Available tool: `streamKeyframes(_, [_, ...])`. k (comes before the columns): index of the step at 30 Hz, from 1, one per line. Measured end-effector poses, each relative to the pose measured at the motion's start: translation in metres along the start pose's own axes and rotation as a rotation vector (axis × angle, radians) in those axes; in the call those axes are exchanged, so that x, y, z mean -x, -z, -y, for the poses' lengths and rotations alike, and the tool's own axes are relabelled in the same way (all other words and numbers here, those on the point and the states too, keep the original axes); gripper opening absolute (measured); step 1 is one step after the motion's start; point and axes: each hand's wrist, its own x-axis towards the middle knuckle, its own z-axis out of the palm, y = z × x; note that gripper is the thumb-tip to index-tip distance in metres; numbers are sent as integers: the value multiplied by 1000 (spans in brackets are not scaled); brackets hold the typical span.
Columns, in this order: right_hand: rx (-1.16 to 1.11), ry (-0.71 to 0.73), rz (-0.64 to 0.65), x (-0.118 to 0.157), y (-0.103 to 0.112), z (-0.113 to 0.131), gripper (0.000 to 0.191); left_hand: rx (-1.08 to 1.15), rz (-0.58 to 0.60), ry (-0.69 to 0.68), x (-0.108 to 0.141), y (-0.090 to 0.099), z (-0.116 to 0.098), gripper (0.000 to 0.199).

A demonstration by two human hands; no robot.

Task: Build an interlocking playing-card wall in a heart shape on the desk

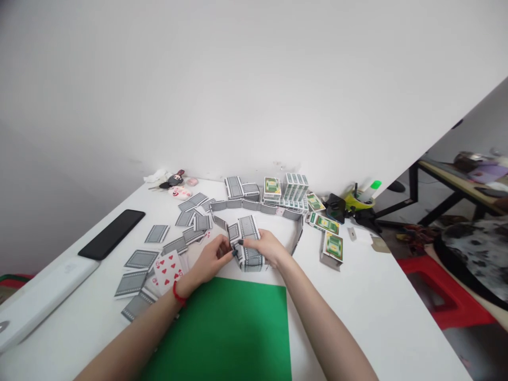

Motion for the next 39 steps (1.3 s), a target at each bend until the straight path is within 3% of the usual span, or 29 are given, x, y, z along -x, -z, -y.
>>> streamKeyframes(4, [-207, -103, -84, 1, -6, -2, 13, 163, -213, 116, 3, -16, 1, 43])
streamKeyframes(6, [-275, -147, -109, 3, -6, -4, 12, 198, -250, 138, 6, -23, 1, 48])
streamKeyframes(12, [-395, -297, -94, 5, -6, -2, 16, 313, -64, 105, 2, -23, -9, 41])
streamKeyframes(15, [-440, -334, -121, 4, -11, -2, 17, 344, -28, 110, -4, -17, -9, 42])
streamKeyframes(20, [-385, -204, -103, 8, -20, -6, 13, 324, -36, 136, -7, -12, -2, 47])
streamKeyframes(23, [-328, -125, -73, 9, -21, -11, 23, 331, -62, 145, -3, -13, 0, 49])
streamKeyframes(34, [-270, -21, -377, 9, -32, -20, 26, 510, -149, 162, 1, -24, -4, 50])
streamKeyframes(39, [-65, 62, -455, 8, -12, -12, 45, 552, -136, 157, 4, -27, -4, 47])
